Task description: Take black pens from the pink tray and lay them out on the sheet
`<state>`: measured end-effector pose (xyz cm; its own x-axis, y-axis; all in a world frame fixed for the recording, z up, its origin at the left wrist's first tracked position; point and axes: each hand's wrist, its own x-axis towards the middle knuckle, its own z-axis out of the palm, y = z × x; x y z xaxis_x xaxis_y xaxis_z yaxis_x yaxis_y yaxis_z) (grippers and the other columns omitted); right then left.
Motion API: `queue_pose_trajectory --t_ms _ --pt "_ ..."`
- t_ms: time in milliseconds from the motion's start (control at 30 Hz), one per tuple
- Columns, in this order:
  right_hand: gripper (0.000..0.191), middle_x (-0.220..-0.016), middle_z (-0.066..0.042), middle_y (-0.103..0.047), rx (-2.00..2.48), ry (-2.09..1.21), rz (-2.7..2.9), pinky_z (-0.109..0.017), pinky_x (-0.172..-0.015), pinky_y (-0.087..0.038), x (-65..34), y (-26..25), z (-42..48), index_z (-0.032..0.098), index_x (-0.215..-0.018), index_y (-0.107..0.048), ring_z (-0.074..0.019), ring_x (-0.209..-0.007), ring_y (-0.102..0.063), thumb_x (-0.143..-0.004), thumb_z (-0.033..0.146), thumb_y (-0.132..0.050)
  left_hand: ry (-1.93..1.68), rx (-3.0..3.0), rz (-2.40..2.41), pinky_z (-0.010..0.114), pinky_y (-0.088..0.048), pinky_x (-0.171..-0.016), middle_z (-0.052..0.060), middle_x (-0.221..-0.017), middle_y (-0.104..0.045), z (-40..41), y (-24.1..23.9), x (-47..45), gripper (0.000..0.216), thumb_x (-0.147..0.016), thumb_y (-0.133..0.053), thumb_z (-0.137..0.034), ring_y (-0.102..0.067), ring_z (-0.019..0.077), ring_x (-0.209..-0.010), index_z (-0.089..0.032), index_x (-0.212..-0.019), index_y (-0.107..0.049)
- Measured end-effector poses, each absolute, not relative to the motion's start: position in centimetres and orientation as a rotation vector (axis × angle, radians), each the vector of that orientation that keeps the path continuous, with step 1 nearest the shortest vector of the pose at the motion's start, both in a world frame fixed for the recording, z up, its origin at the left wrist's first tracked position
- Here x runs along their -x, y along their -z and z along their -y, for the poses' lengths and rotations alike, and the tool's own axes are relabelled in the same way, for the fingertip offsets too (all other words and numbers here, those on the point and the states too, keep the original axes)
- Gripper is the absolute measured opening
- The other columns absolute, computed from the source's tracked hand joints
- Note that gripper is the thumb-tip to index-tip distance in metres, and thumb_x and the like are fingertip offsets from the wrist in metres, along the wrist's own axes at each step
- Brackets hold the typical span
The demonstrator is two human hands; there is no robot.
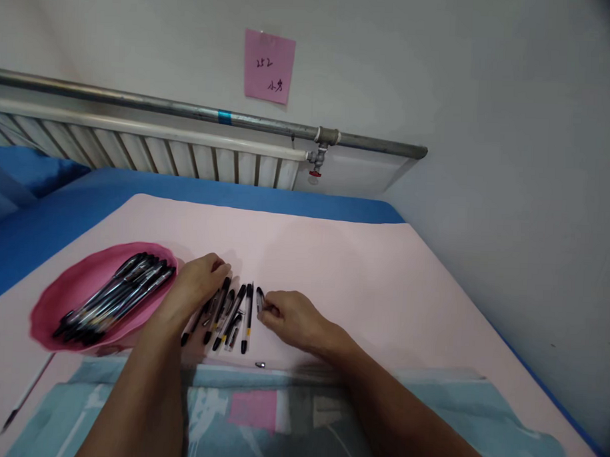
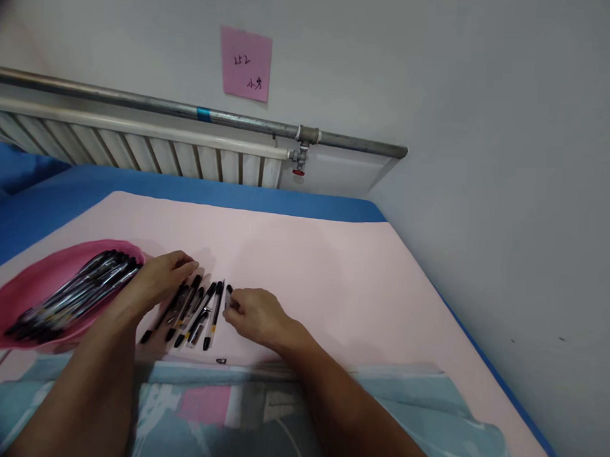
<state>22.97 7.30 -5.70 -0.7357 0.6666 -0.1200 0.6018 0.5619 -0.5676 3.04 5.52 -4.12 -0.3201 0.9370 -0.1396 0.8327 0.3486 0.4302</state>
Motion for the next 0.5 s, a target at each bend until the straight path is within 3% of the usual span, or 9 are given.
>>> queue_pose_trajectory --t_ms 233,500 --pt "0.012 -0.067 0.003 -0.055 0.906 -1.296 2.823 -0.018 -0.051 -0.028 -24.0 4.6 -6.9 0.017 -0.071 -0.056 -0.0088 -0.061 -0.047 -0.067 0.027 -0.061 -0.376 -1.564 -2.268 0.027 -0.040 -0.069 0.008 -0.087 -0.068 -5.5 4.0 -3.0 0.032 -0.078 -0.038 -0.036 -0.060 0.0208 -0.081 -0.016 -0.087 -0.061" --pt "0.017 -0.074 0.001 -0.058 0.808 -1.037 3.021 -0.020 -0.053 -0.028 -23.7 4.2 -6.0 0.018 -0.073 -0.058 -0.0112 -0.066 -0.048 -0.067 0.034 -0.060 -0.334 -1.589 -2.267 0.026 -0.041 -0.068 0.008 -0.085 -0.068 -5.5 4.1 -3.0 0.032 -0.078 -0.037 -0.036 -0.060 0.0199 -0.080 -0.016 -0.087 -0.061"
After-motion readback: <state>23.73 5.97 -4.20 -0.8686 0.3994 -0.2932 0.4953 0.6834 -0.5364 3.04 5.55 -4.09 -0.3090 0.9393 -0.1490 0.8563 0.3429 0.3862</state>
